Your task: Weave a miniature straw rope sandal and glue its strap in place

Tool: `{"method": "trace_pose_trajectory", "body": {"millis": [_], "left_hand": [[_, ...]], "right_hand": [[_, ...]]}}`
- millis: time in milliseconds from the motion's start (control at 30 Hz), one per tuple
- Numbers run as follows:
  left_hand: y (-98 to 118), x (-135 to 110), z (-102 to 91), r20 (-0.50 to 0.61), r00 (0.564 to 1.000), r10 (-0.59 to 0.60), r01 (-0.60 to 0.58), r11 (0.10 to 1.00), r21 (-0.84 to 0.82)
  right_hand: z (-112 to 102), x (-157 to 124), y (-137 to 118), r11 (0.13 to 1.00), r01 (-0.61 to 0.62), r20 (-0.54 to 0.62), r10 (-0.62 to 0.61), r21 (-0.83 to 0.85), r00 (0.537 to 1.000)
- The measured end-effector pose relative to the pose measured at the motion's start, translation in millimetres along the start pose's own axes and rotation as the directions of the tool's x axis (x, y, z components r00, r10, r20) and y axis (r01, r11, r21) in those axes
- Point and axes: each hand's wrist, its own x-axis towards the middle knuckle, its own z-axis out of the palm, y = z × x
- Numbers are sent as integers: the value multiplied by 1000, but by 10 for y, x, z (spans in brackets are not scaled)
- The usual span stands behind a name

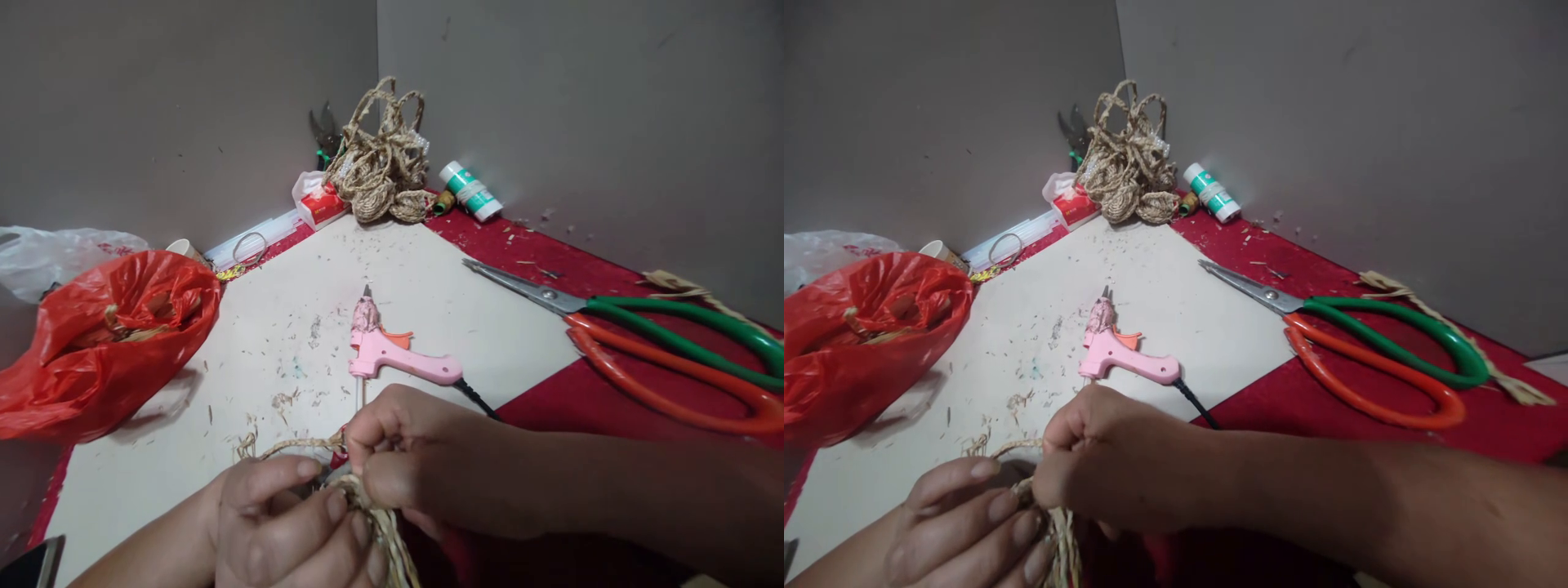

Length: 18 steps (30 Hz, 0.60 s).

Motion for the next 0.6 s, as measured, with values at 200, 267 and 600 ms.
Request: {"method": "trace_pose_trajectory", "body": {"millis": [200,267,600], "left_hand": [[-50,157,-83,48,999,21,-17,996,-88],[-42,191,-71,20,1000,-4,5,996,-87],[-24,154,50,-246,954,-173,148,982,-120]], "right_hand": [[20,1,19,998,16,-39,-18,-56,999],[18,-3,23,997,21,-45,-24,-75,999],[-61,53,36,959,228,-164,-255,-167,953]]}}
